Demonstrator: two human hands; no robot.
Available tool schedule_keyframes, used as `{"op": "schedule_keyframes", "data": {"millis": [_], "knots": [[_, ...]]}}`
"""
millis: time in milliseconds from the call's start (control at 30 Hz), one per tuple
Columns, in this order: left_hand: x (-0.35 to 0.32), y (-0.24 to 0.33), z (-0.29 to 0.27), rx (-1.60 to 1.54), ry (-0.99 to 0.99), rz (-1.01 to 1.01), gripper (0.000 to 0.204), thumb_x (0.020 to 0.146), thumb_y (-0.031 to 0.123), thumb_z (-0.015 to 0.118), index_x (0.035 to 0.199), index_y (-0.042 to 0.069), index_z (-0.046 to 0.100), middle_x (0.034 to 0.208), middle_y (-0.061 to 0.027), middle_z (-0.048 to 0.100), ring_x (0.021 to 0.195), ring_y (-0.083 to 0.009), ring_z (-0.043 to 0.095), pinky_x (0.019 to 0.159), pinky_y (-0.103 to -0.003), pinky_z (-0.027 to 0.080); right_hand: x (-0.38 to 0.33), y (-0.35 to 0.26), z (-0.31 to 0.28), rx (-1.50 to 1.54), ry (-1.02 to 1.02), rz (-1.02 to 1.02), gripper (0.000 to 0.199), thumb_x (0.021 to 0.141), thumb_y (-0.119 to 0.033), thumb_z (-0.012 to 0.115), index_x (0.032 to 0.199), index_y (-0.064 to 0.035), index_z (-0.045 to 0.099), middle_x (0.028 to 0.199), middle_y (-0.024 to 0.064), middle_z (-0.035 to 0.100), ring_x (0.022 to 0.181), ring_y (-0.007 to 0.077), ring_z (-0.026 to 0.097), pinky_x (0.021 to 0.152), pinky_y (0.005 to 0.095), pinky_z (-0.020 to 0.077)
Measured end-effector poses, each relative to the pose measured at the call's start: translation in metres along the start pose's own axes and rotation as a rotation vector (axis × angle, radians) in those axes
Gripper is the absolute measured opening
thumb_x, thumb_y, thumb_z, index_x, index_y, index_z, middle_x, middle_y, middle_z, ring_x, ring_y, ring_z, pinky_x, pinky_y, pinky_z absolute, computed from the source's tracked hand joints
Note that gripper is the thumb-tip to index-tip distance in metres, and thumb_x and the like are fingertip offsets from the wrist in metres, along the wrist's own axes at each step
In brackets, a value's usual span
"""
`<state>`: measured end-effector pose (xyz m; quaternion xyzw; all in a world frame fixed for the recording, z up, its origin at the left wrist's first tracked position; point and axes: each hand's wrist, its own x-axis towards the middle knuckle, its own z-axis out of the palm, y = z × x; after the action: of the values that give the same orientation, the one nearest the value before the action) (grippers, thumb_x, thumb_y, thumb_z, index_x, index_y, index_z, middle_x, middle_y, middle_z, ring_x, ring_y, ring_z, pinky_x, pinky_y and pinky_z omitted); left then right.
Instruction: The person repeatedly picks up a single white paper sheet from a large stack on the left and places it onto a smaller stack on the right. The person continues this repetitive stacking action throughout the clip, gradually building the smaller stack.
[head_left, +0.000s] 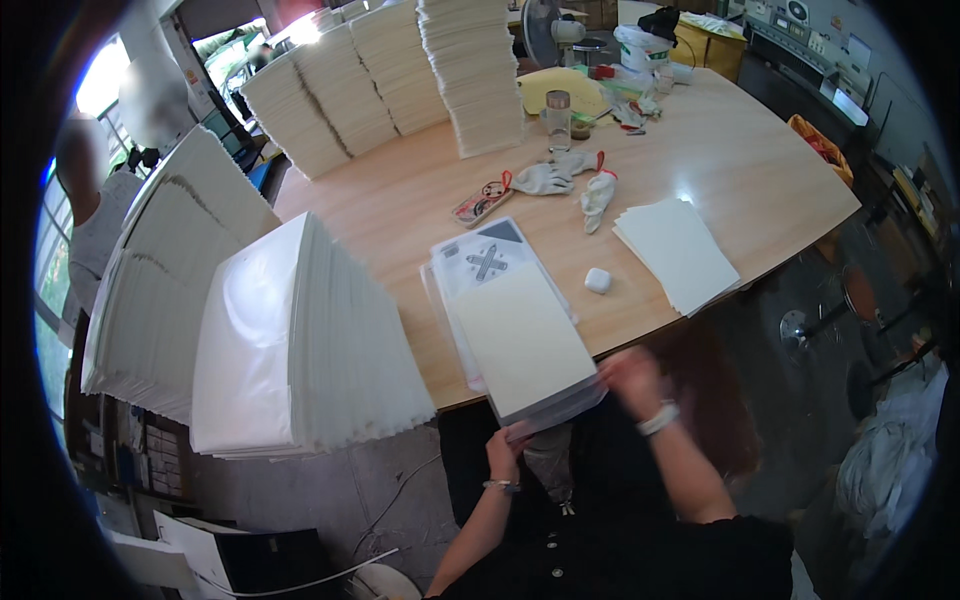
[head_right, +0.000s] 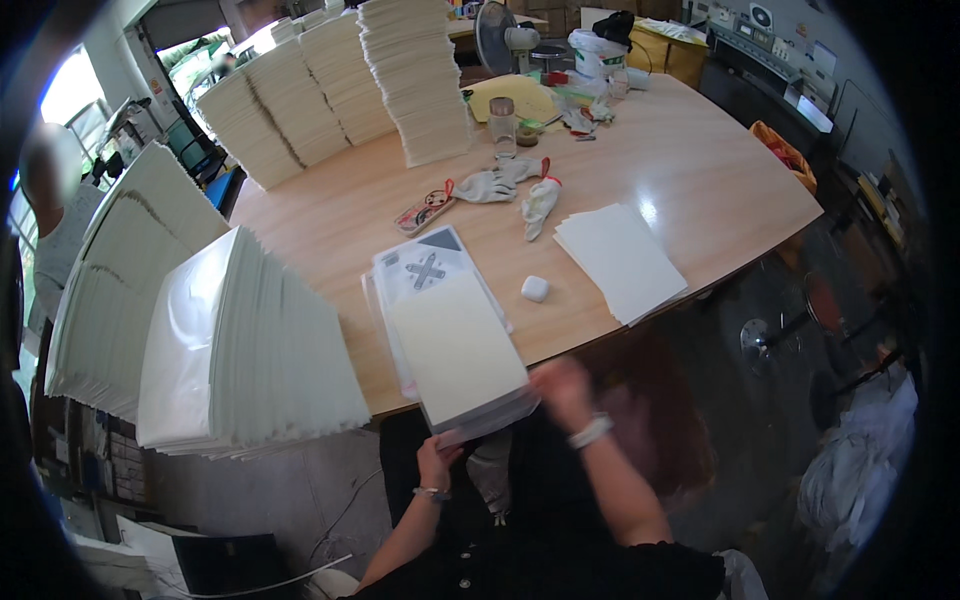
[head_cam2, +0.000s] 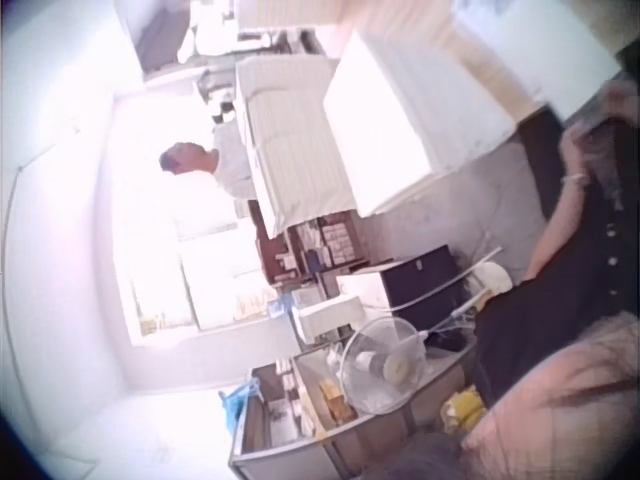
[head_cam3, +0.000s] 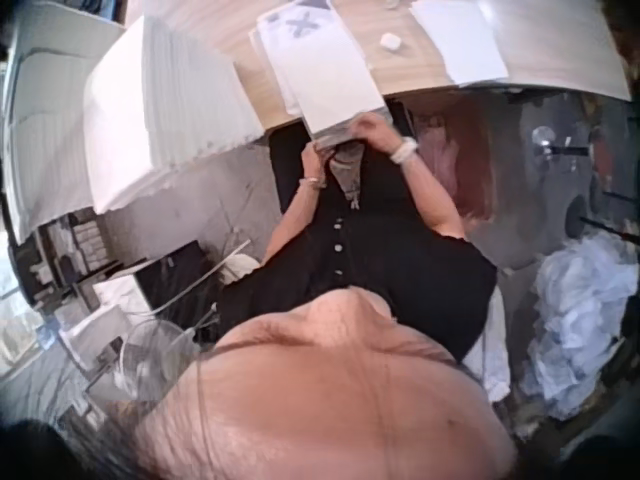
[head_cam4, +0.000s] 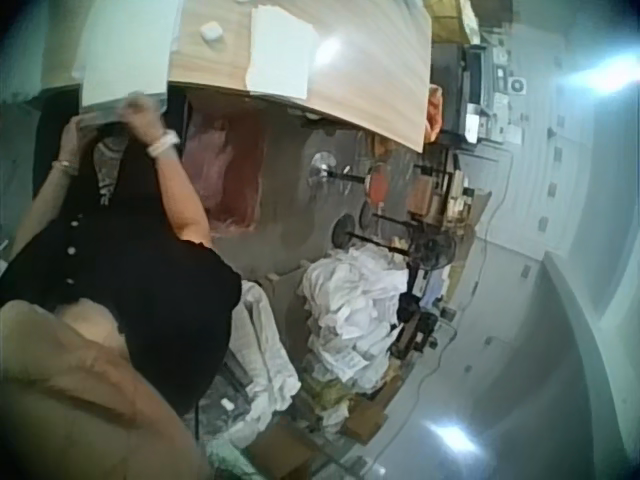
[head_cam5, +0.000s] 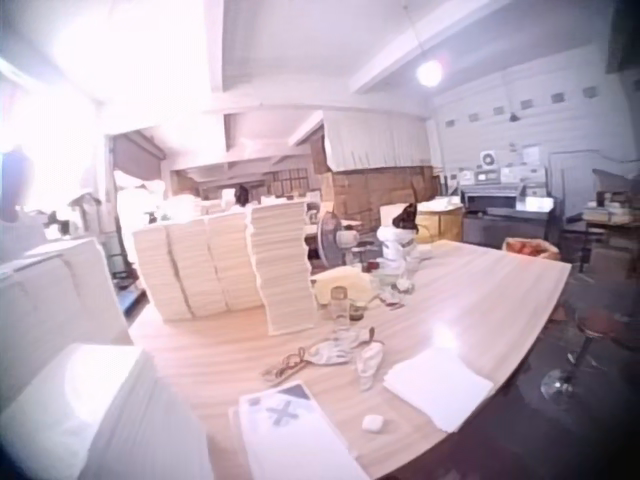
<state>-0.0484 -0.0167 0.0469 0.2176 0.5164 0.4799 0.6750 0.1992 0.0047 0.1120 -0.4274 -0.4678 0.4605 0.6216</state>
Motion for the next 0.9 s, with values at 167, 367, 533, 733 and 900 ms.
{"op": "schedule_keyframes", "data": {"millis": [167,367,533,733,900], "knots": [[0.010,-0.001,-0.014,0.243,-0.160,0.068,0.036,0.086,0.025,0.035,0.093,-0.001,0.059,0.095,-0.0103,0.059,0.084,-0.0170,0.056,0.067,-0.026,0.045,-0.032,-0.011,-0.123,-0.185,0.653,0.100,0.009,0.077,-0.005,0.054,0.070,-0.0072,0.048,0.065,-0.0007,0.048,0.056,0.0073,0.045,0.052,0.0195,0.0404],[0.002,0.006,-0.013,0.269,-0.154,-0.004,0.036,0.085,0.029,0.037,0.097,0.001,0.056,0.097,-0.0095,0.058,0.086,-0.0188,0.056,0.070,-0.030,0.046,-0.034,0.017,0.048,-0.784,-0.259,-0.250,0.014,0.066,-0.010,0.063,0.078,-0.0051,0.057,0.082,0.0084,0.050,0.075,0.0232,0.053,0.064,0.0308,0.0442],[0.020,-0.018,-0.033,0.000,-0.065,-0.095,0.030,0.085,0.027,0.036,0.088,0.006,0.057,0.083,-0.0071,0.059,0.075,-0.0192,0.058,0.065,-0.031,0.048,-0.025,0.046,0.131,-1.029,-0.572,-0.147,0.012,0.072,-0.020,0.054,0.068,-0.0090,0.058,0.077,0.0091,0.051,0.075,0.0260,0.053,0.063,0.0357,0.0443],[0.024,-0.013,-0.021,0.032,-0.015,-0.104,0.033,0.084,0.025,0.033,0.090,0.001,0.054,0.090,-0.0121,0.058,0.074,-0.0227,0.059,0.064,-0.031,0.048,-0.001,0.039,0.090,-0.430,-0.716,-0.125,0.007,0.070,-0.012,0.058,0.072,-0.0056,0.057,0.072,0.0074,0.053,0.070,0.0210,0.054,0.064,0.0296,0.0437],[0.004,0.008,-0.015,0.164,-0.104,-0.083,0.037,0.085,0.025,0.032,0.093,-0.003,0.056,0.093,-0.0141,0.059,0.078,-0.0197,0.059,0.065,-0.027,0.046,-0.010,0.008,-0.106,0.497,0.648,0.014,0.012,0.081,-0.020,0.050,0.083,-0.0087,0.053,0.077,0.0059,0.055,0.069,0.0129,0.052,0.063,0.0269,0.0460]]}}
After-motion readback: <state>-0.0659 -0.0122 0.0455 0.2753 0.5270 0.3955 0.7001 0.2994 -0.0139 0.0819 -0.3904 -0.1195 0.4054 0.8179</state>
